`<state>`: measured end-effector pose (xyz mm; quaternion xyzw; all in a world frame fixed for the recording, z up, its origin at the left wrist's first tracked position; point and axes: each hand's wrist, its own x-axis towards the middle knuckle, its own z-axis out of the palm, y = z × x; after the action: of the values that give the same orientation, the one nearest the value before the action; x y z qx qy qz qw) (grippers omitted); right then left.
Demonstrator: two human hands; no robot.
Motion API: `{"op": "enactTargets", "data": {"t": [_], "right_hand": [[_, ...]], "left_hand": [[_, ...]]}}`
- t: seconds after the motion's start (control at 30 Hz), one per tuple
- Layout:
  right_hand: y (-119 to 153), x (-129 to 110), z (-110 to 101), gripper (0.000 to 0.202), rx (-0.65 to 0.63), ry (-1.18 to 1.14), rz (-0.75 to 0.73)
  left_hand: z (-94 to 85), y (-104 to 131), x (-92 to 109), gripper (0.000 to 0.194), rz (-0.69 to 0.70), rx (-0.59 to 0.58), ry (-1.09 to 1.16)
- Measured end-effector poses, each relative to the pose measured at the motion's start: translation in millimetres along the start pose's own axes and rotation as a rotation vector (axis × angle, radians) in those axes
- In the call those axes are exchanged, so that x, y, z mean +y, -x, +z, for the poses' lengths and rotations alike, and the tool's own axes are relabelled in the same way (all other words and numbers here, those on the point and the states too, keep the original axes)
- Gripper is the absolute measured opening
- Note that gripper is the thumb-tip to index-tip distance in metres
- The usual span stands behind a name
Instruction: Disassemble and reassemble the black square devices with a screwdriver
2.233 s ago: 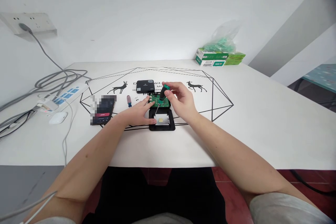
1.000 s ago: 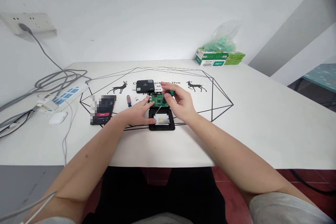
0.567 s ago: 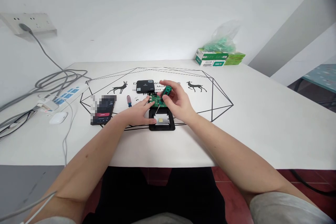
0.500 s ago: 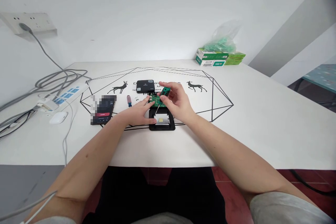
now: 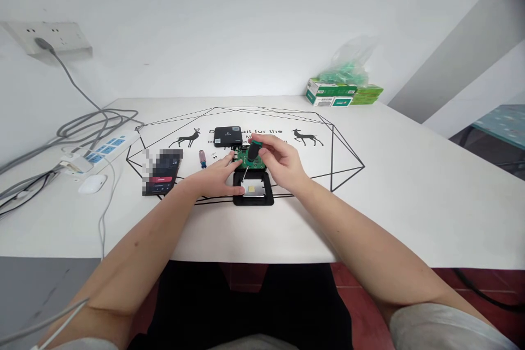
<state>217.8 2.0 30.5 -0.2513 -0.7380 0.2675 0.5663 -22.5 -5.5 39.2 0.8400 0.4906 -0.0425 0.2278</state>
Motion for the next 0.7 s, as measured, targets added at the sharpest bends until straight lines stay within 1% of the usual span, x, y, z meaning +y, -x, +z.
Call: {"op": "enactTargets", "data": {"t": [0.33,0.43,0.6,0.7], "right_hand": [[-4.9,0.0,-0.3,0.033,0.019,0.078,-0.079],[-3.5,3.0,1.4,0.032,0.049,0.075,-0.04],[-0.3,8.7,5.2,0.036,0.145,0.051,0.017],[3.4,9.7,10.1,0.039,0.155,-0.017,0.079]], "left_hand": [[0.7,-0.3,-0.8,0.119,0.015,0.01,-0.04],[1.1,-0.5,-1.7,0.12,0.01,0.009,-0.032],[2.5,-1.7,-4.0,0.121,0.011,0.007,-0.035],[2.7,-2.2,-4.2,0.121,0.002,0.009,-0.034]]}}
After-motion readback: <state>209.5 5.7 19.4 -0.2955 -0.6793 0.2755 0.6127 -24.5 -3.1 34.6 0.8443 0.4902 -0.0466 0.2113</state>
